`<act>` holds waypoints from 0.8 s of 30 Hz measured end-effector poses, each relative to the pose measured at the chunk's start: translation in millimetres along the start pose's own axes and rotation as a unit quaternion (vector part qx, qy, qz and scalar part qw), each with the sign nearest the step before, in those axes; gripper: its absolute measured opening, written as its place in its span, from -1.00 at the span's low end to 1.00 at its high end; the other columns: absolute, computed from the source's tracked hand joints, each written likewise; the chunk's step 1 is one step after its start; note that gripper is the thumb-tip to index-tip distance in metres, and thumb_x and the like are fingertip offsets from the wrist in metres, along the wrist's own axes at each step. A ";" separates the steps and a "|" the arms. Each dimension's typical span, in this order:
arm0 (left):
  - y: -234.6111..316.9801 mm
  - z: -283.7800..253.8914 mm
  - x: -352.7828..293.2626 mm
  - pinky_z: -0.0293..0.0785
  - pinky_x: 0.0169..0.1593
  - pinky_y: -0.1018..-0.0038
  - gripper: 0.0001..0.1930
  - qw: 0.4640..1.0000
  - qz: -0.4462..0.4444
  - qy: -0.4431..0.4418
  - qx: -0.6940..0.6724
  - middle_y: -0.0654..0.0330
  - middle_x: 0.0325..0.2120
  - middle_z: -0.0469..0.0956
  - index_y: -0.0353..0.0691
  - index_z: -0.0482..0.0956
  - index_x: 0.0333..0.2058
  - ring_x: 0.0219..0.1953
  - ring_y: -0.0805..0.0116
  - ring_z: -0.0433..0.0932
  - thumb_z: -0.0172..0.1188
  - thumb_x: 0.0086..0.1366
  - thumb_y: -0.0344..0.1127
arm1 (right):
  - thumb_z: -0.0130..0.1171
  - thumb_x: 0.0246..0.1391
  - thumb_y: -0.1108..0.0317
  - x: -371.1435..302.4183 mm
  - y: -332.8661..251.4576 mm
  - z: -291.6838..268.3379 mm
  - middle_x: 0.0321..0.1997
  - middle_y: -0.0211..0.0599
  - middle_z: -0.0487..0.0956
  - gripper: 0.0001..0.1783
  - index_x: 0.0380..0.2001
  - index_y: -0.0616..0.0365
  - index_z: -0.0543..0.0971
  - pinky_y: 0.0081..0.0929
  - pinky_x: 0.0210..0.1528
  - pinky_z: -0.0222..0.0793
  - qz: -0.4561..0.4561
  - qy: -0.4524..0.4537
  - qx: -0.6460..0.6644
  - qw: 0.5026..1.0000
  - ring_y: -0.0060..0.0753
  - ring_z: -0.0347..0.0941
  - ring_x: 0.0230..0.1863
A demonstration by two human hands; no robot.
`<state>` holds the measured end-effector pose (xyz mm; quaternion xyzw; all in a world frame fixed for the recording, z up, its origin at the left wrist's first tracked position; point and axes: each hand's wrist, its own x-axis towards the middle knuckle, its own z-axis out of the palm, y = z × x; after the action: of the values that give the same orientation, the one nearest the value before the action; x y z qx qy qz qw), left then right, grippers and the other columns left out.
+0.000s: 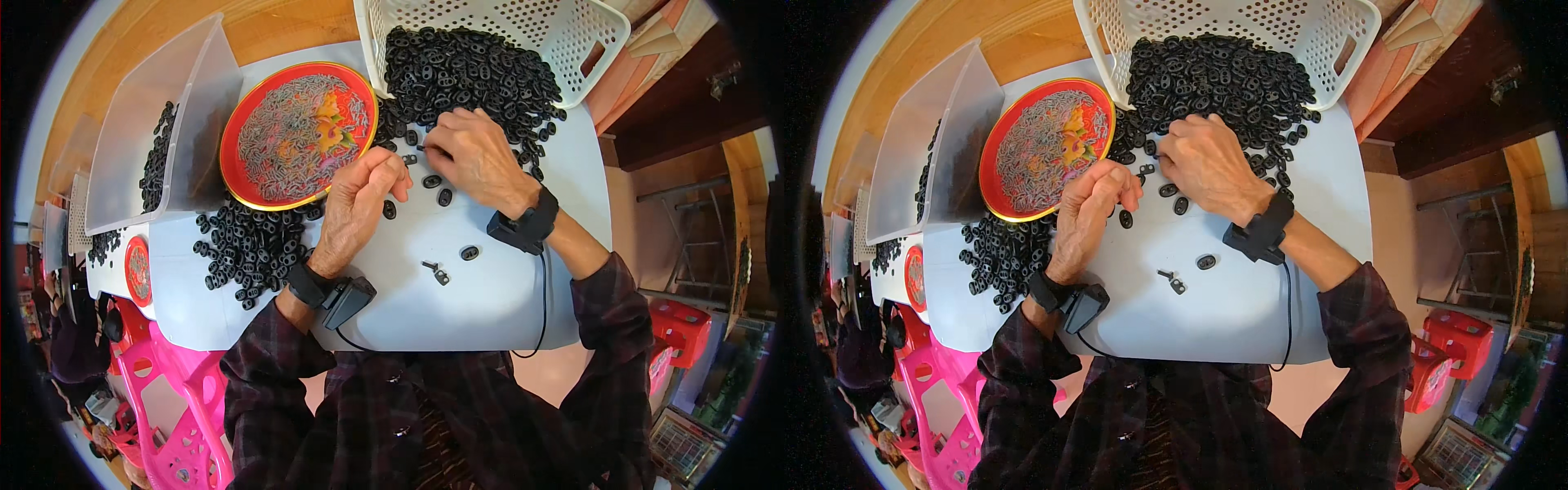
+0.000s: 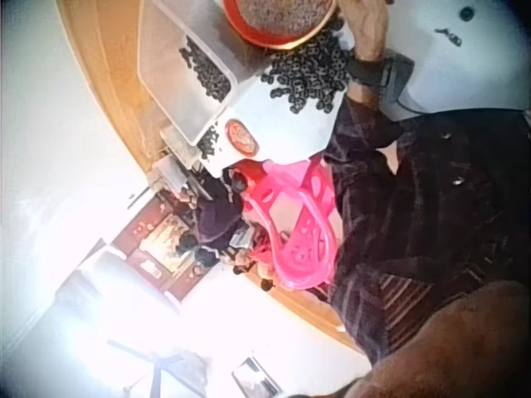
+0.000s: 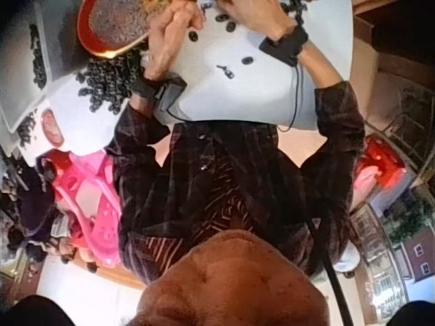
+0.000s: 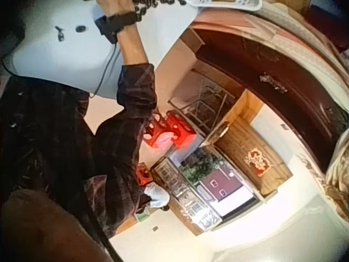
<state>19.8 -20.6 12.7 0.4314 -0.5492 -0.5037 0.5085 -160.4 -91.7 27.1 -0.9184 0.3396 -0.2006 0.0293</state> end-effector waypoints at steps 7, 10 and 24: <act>2.7 5.1 -2.3 0.38 -0.27 0.61 -0.83 0.999 -0.031 0.022 0.005 0.27 -0.55 0.49 -0.35 0.45 -0.31 -0.43 0.56 0.43 -0.08 0.32 -0.37 | 0.14 -0.01 0.45 -8.6 -18.0 -18.1 -0.59 -0.46 0.47 -0.89 -0.41 0.26 0.59 -0.66 -0.53 0.20 0.174 -0.008 0.363 0.915 -0.70 0.28 -0.60; 2.8 6.9 -1.4 0.38 -0.28 0.61 -0.84 0.999 -0.040 -0.002 -0.003 0.25 -0.53 0.50 -0.35 0.43 -0.28 -0.42 0.56 0.44 -0.07 0.32 -0.37 | 0.13 0.01 0.42 -13.3 -18.1 -13.4 -0.66 -0.48 0.42 -0.87 -0.42 0.27 0.59 -0.68 -0.59 0.14 0.202 -0.025 0.416 0.886 -0.76 0.20 -0.63; -7.4 7.8 -6.3 0.39 -0.28 0.59 -0.85 0.999 -0.033 -0.036 0.013 0.24 -0.52 0.51 -0.35 0.42 -0.30 -0.42 0.55 0.45 -0.04 0.33 -0.37 | 0.20 0.02 0.41 -20.2 -26.6 -11.7 -0.61 -0.56 0.48 -0.88 -0.44 0.26 0.60 -0.73 -0.54 0.19 0.235 -0.033 0.427 0.872 -0.79 0.24 -0.59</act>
<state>12.4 -14.4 4.9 0.4373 -0.5591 -0.5282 0.4660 -162.6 -57.5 35.8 -0.7154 0.4257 -0.2827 0.4765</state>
